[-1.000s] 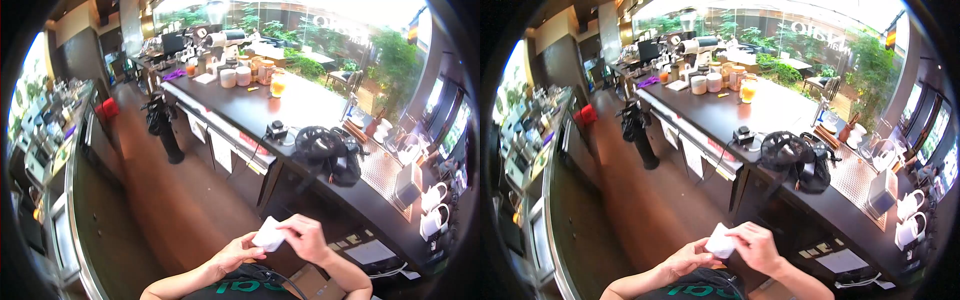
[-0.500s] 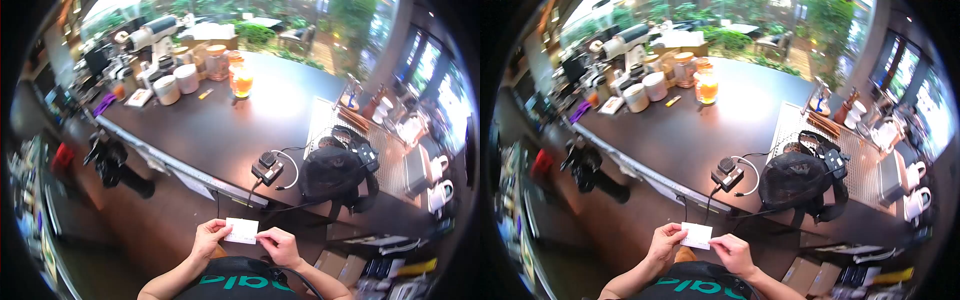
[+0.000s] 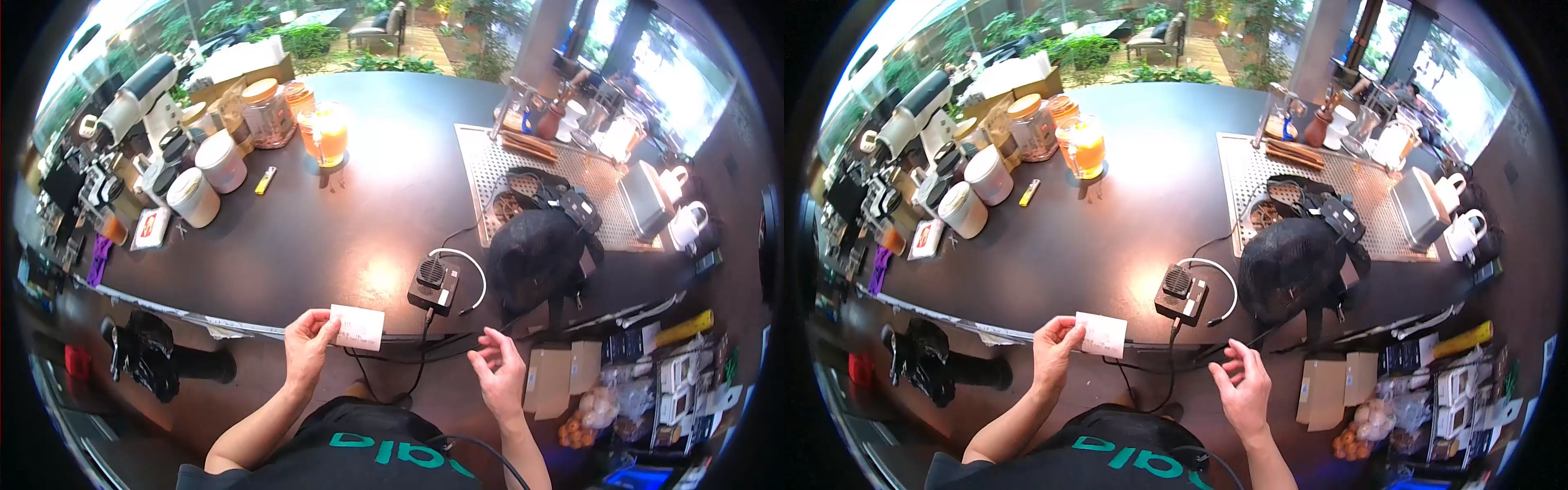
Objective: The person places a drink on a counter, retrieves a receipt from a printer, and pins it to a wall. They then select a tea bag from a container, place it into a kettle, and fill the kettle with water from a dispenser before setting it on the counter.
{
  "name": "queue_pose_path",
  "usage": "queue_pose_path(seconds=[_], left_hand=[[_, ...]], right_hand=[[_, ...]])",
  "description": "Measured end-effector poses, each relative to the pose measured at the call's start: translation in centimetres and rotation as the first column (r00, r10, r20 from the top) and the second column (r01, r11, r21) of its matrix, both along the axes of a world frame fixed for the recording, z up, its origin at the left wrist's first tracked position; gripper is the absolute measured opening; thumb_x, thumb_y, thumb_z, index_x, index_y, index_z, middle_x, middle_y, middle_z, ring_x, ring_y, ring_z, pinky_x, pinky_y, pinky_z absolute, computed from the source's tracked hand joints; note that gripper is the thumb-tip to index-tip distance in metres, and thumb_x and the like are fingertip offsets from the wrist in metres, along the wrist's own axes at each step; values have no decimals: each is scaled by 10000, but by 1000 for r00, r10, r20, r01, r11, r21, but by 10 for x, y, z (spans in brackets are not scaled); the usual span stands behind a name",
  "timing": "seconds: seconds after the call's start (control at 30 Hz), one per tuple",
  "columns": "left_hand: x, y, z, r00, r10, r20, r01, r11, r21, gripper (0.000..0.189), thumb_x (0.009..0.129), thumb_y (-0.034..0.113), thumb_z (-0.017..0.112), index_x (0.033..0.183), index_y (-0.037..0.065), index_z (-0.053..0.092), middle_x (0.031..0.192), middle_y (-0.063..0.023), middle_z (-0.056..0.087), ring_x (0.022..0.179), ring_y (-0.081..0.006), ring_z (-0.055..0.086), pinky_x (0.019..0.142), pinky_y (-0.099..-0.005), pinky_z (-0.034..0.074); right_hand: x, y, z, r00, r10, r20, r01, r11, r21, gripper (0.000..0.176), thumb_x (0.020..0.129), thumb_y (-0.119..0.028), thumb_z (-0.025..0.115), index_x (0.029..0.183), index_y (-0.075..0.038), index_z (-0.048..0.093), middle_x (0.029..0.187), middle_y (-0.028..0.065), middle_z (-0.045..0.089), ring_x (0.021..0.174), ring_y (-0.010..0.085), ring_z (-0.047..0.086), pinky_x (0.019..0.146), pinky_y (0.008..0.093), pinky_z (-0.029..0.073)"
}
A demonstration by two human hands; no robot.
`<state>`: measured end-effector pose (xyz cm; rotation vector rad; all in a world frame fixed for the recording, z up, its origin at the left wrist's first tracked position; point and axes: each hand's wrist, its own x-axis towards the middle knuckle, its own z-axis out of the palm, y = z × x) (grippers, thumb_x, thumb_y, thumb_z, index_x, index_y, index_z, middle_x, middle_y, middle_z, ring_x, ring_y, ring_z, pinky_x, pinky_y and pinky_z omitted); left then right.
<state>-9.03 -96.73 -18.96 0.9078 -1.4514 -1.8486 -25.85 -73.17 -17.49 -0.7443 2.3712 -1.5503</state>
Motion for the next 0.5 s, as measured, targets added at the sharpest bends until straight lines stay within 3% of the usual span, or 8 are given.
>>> queue_pose_path(seconds=[0.07,0.27,0.4,0.5], left_hand=[[-4,-19,-4,1000,5,-7,-6,997,-80,130,854,86,660,941,-6,631,804,-27,662,695,-73,598,642,-224,487],[-46,-108,-8,994,-69,79,71,997,-17,197,864,70,612,1025,-42,589,818,-87,659,626,-109,612,461,-216,493],[-84,-160,-20,990,-124,72,119,991,68,298,844,-30,561,1139,-67,546,844,-116,658,625,-153,638,491,-235,538],[-117,-182,-21,984,-176,0,176,984,1,368,831,-67,518,1200,-60,517,865,-133,654,643,-177,647,515,-252,558]], right_hand=[[9,-13,-4,1000,-25,-5,25,1000,17,445,742,-77,739,1149,-22,569,999,81,602,742,121,593,590,247,478],[36,-43,-2,988,-148,-36,150,984,94,461,752,-115,745,1165,-24,561,1016,86,600,752,135,606,598,256,476],[61,-61,-5,957,-288,18,287,956,55,411,773,-76,719,1149,-14,567,1024,93,598,749,128,605,597,244,475],[82,-72,-4,899,-429,86,426,904,43,341,783,-31,687,1109,-1,592,989,84,609,740,107,587,605,223,466]])
